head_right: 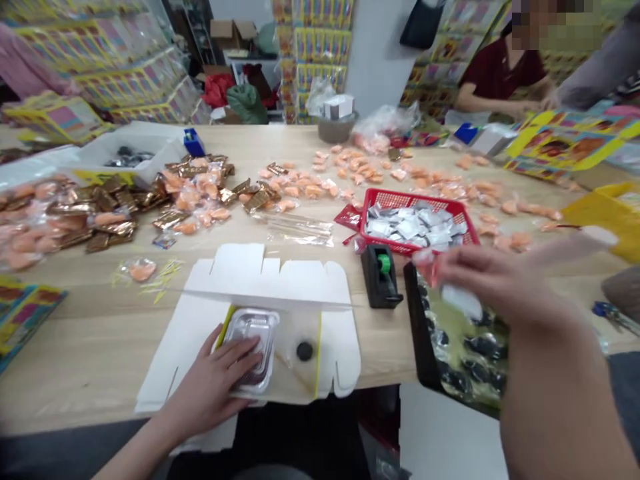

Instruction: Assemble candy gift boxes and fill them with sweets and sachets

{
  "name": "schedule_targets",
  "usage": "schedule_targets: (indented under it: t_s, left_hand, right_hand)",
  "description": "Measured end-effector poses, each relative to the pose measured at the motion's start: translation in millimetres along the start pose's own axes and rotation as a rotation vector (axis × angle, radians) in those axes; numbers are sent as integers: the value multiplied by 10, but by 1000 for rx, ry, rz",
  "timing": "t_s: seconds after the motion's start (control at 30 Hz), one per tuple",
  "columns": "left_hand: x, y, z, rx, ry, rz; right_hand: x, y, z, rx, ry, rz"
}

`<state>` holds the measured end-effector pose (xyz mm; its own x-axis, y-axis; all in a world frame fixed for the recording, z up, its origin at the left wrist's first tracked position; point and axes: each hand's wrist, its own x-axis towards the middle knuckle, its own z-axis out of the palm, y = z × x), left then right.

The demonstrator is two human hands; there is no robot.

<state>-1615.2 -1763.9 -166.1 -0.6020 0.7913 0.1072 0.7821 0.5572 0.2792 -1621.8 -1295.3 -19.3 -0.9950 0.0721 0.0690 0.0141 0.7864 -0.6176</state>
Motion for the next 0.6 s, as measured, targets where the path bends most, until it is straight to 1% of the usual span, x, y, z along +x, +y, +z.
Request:
schedule_targets:
  t_s: [0.03, 0.07, 0.1, 0.13, 0.2, 0.23, 0.27, 0.33, 0.4, 0.43, 0.47, 0.5, 0.53, 0.57, 0.6]
  left_hand:
    - [3, 24, -3, -26, -11, -23]
    - [7, 38, -3, -46, -21, -41]
    - [10, 45, -2, -61, -32, -51]
    - [12, 47, -1, -67, -38, -58]
    - [11, 50, -2, -61, -47, -68]
    - [5, 58, -6, -53, -53, -74]
    - [-4, 73, -14, -47, -58, -78]
    - [-34, 120, -39, -54, -47, -74]
    - [-72, 158, -67, -77, 1, -40]
    - [-92, 153, -78, -92, 42, -15]
    - [-114, 118, -87, -108, 104, -4]
    - [-137, 43, -96, -124, 190, -27]
    - [-162, -80, -108, -133, 298, -104]
    - [-187, -254, -126, -134, 415, -231]
    - [-210, -475, -154, -125, 533, -392]
  right_hand:
    - [-216, -205, 177, 101, -323, -25]
    - [-389, -422, 405, 110, -530, -37]
    - [-511, -639, 669, 80, -594, -45]
    - [-581, -841, 951, 10, -598, -38]
    - [-595, -1163, 1487, -123, -568, -10]
    - [-566, -1270, 1708, -214, -560, 11]
    - [-534, -1341, 1886, -301, -558, 28]
    - [-502, -1375, 2120, -460, -555, 46]
    - [-534, -1280, 2240, -557, -496, -4]
    - [-566, -1192, 2275, -586, -426, -64]
    - [-600, -1088, 2299, -605, -325, -145]
    - [-632, -977, 2313, -614, -199, -241]
    - [-660, -868, 2317, -606, -76, -351]
    - [-681, -771, 2312, -583, 23, -456]
    - [-698, -691, 2299, -546, 105, -550]
